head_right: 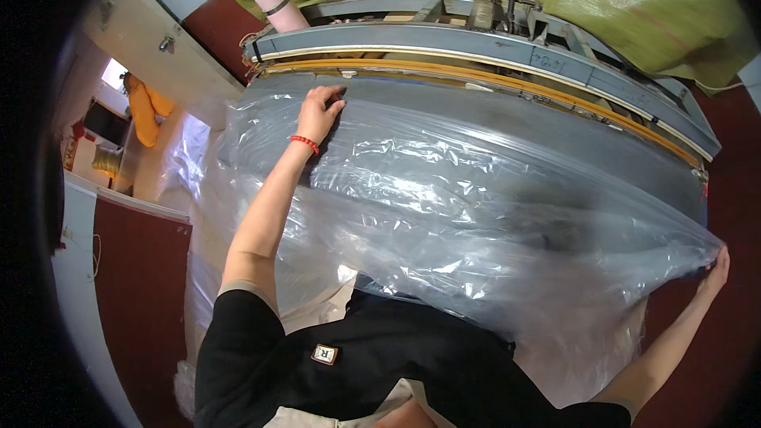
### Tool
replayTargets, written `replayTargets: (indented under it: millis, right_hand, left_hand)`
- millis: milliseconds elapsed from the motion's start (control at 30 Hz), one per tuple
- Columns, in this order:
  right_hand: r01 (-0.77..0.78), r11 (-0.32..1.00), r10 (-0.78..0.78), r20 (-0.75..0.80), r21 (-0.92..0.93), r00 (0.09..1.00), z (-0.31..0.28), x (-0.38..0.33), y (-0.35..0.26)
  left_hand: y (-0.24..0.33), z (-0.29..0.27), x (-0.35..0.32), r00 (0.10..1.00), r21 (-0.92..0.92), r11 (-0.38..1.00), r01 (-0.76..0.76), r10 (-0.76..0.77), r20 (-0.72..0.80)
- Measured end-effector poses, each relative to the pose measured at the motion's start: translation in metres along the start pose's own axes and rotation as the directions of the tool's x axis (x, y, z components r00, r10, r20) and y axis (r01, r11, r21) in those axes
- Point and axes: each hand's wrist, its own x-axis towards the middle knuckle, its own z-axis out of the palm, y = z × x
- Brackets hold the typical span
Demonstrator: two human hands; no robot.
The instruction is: Operating a heat sealing machine to seal large plastic bags/sheets.
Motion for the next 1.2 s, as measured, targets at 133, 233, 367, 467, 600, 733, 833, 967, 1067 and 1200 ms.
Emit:
replayTargets:
  millis: [133, 233, 367, 467, 600, 733, 833, 967, 1067, 1200]
  right_hand:
    - [-0.003, 0.997, 0.003, -0.001, 0.073, 1.000, -0.019, 0.028, -0.001]
    - [-0.013, 0.989, -0.004, -0.108, -0.150, 0.994, 0.079, 0.013, -0.033]
    - [0.096, 0.132, -0.516, 0.014, -0.987, 0.857, 0.178, 0.010, -0.029]
    - [0.415, 0.766, -0.528, -0.113, -0.491, 0.842, 0.221, 0.029, 0.043]
    - [0.341, 0.929, -0.356, -0.095, -0.144, 0.930, 0.274, 0.011, 0.024]
    - [0.287, 0.954, -0.297, -0.158, -0.085, 0.942, 0.266, 0.020, 0.027]
    - [0.253, 0.967, -0.255, -0.245, -0.040, 0.935, 0.269, 0.024, 0.030]
    - [0.094, 0.993, -0.110, -0.247, -0.076, 0.963, 0.262, 0.012, 0.007]
    - [0.090, 0.994, -0.075, -0.215, 0.062, 0.974, 0.266, 0.005, -0.010]
    - [0.087, 0.994, -0.071, -0.206, 0.071, 0.976, 0.260, 0.019, 0.001]
  left_hand:
    - [-0.007, 0.011, 0.015, 0.995, 0.040, 0.995, -0.096, 0.095, 0.034]
    - [0.001, -0.001, 0.023, 0.951, -0.294, 0.950, 0.108, -0.185, -0.249]
    - [-0.049, 0.005, 0.044, 0.860, -0.593, 0.742, 0.314, -0.486, -0.153]
    - [-0.085, 0.038, 0.052, 0.796, -0.447, 0.839, 0.309, -0.485, -0.361]
    - [-0.154, 0.042, 0.065, 0.782, -0.565, 0.783, 0.258, -0.513, -0.353]
    - [-0.149, 0.051, 0.077, 0.817, -0.692, 0.671, 0.268, -0.538, -0.206]
    - [-0.155, 0.047, 0.077, 0.821, -0.768, 0.618, 0.171, -0.520, -0.236]
    - [-0.119, 0.035, 0.075, 0.801, -0.711, 0.644, 0.281, -0.566, -0.196]
    - [-0.106, 0.023, 0.078, 0.765, -0.919, 0.356, 0.169, -0.636, -0.106]
    - [-0.121, 0.021, 0.076, 0.762, -0.904, 0.371, 0.214, -0.642, -0.083]
